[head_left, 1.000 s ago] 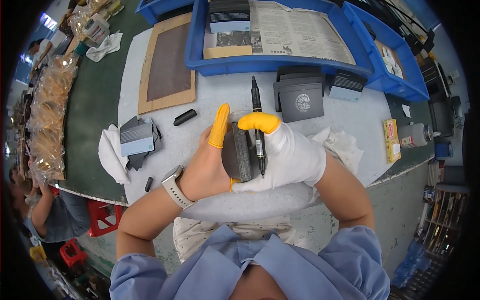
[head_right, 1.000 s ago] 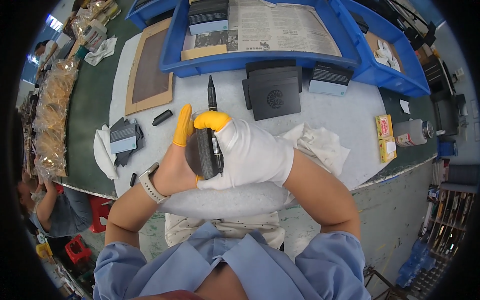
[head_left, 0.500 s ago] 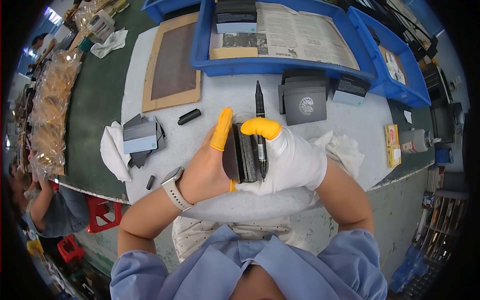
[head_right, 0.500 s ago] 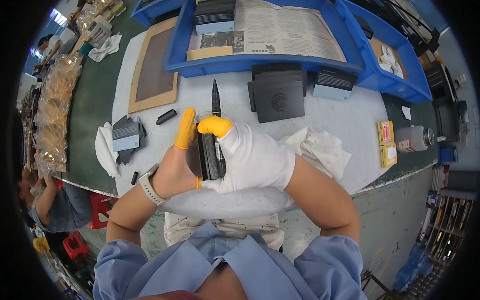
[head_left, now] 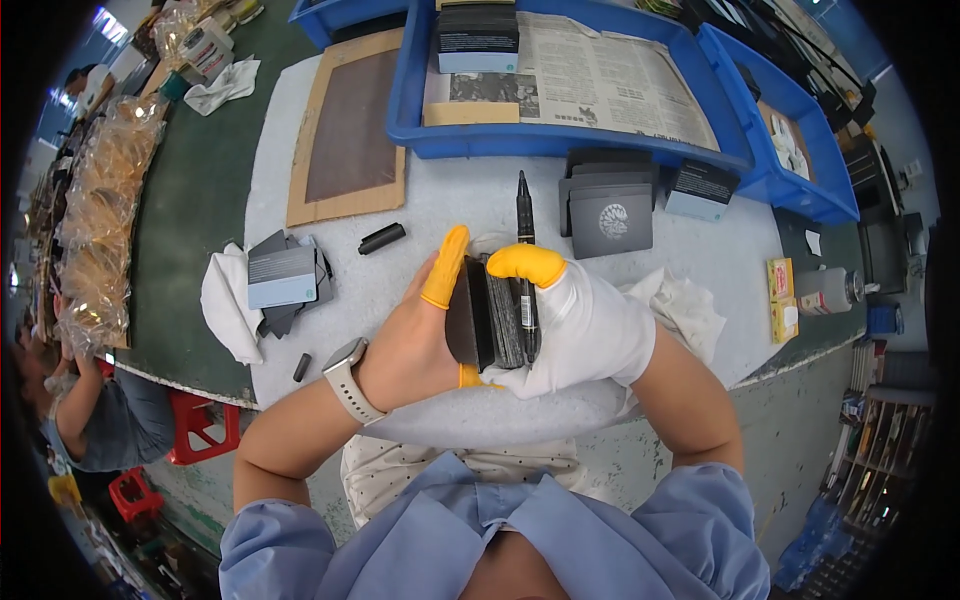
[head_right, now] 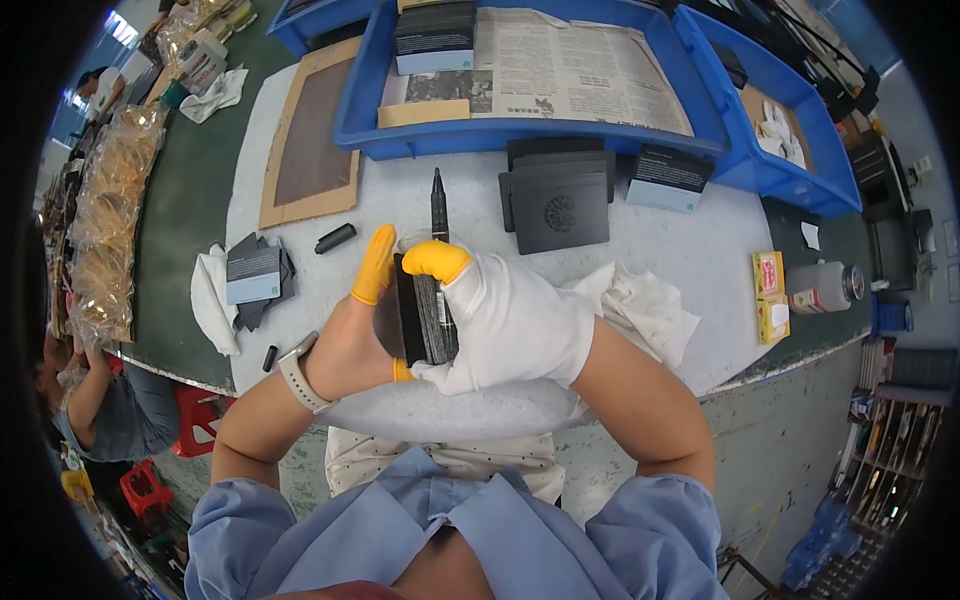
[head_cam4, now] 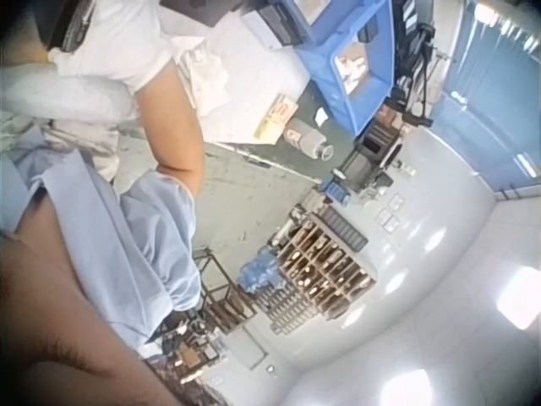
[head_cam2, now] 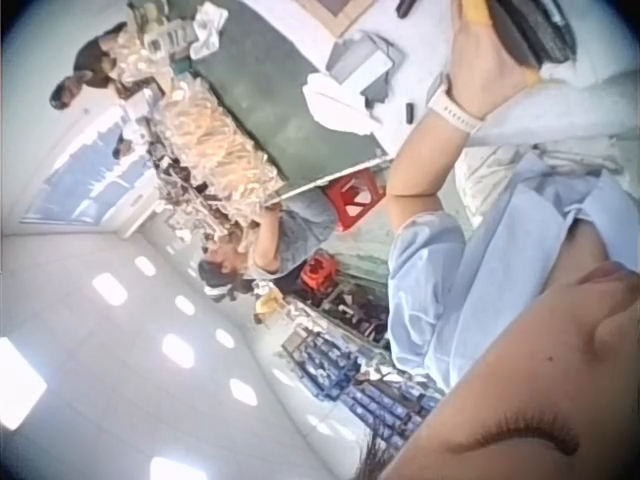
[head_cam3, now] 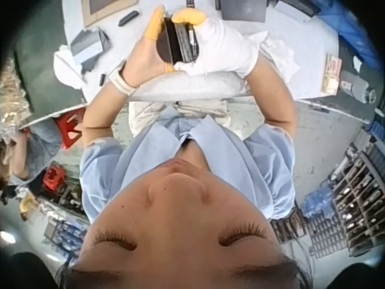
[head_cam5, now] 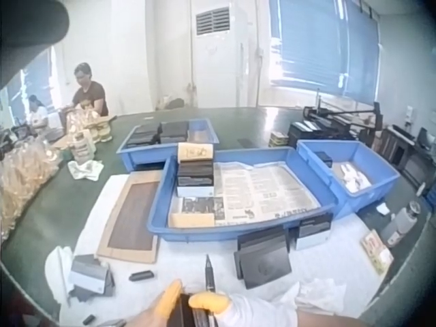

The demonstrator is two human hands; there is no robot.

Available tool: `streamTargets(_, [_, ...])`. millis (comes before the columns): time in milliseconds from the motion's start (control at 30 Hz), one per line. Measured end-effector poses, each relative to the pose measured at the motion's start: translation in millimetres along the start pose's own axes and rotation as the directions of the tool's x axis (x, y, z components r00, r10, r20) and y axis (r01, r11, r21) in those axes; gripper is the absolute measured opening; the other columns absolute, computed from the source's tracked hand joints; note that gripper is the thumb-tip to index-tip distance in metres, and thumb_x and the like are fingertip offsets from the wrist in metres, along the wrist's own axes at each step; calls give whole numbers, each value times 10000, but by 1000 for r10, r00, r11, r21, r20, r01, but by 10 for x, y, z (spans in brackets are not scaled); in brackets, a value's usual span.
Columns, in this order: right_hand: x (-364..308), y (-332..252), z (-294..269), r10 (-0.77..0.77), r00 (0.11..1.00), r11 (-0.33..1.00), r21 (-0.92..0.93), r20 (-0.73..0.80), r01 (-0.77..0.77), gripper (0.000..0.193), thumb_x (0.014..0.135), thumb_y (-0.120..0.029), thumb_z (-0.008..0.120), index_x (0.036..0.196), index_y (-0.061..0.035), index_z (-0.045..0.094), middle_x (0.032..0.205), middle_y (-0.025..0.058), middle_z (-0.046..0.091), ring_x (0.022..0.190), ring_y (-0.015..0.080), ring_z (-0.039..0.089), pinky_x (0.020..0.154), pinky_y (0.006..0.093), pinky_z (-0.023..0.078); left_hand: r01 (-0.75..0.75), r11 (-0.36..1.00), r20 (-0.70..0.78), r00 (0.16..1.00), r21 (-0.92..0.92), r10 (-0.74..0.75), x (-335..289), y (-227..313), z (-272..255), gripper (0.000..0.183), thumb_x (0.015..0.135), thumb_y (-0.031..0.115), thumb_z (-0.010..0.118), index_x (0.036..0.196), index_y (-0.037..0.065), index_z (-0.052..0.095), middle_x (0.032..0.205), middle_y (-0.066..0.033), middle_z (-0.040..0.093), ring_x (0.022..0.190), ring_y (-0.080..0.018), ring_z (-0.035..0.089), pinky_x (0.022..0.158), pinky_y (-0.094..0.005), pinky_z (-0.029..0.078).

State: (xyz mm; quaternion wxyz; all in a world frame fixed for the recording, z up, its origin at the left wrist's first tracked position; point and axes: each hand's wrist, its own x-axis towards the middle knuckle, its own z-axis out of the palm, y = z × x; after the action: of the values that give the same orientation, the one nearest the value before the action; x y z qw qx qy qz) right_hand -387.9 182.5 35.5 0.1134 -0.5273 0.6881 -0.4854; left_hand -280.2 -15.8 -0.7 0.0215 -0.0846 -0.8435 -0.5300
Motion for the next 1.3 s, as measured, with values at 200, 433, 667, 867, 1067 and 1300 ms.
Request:
streamTargets(200, [2, 24, 20, -16, 1000, 999, -34, -14, 15, 819, 674, -339, 909, 1296, -46, 464, 963, 188, 666, 782, 383, 698, 693, 429, 572, -86, 987, 36, 996, 137, 81, 27, 58, -32, 1366, 681, 164, 960, 1637, 48, -9, 1498, -242, 481, 1374, -362, 524, 1150, -417, 391])
streamTargets(433, [12, 10, 20, -9, 1000, 999, -38, -11, 8, 809, 669, -326, 905, 1289, -49, 465, 936, 182, 672, 771, 381, 700, 687, 431, 572, -83, 977, 52, 996, 194, 75, 25, 64, -57, 1358, 677, 172, 960, 1630, 20, 5, 1500, -257, 472, 1386, -372, 511, 1157, -419, 386])
streamTargets(667, [-2, 5, 13, 11, 1000, 1000, -16, 5, -10, 802, 669, -306, 900, 1293, -52, 464, 927, 173, 681, 766, 383, 700, 689, 430, 571, -100, 979, 29, 995, 178, 97, 27, 54, -42, 1364, 666, 176, 960, 1633, 29, 10, 1491, -252, 480, 1369, -371, 525, 1162, -421, 378])
streamTargets(867, [-1, 32, 16, -29, 999, 999, -14, -16, 29, 777, 675, -266, 877, 1297, -50, 464, 898, 159, 682, 763, 368, 703, 695, 415, 572, -27, 999, 6, 1000, 32, 26, 53, 45, -24, 1314, 619, 274, 965, 1590, -39, 138, 1401, -294, 508, 1334, -487, 473, 1232, -504, 266])
streamTargets(1067, [3, 23, -5, 1, 1000, 999, 39, 15, -2, 778, 672, -256, 884, 1290, -41, 464, 888, 159, 681, 766, 362, 706, 695, 412, 571, -11, 999, 28, 1000, 35, 10, 22, 33, -48, 1277, 629, 221, 951, 1588, -40, 150, 1420, -297, 500, 1349, -490, 460, 1237, -499, 255])
streamTargets(1300, [25, 5, -14, -35, 999, 999, 17, -3, 35, 783, 667, -246, 900, 1286, -38, 467, 899, 164, 679, 771, 361, 702, 705, 398, 567, -33, 997, 8, 999, 68, 32, 11, 88, -76, 1245, 658, 261, 937, 1582, -47, 162, 1423, -293, 503, 1338, -470, 483, 1232, -520, 257])
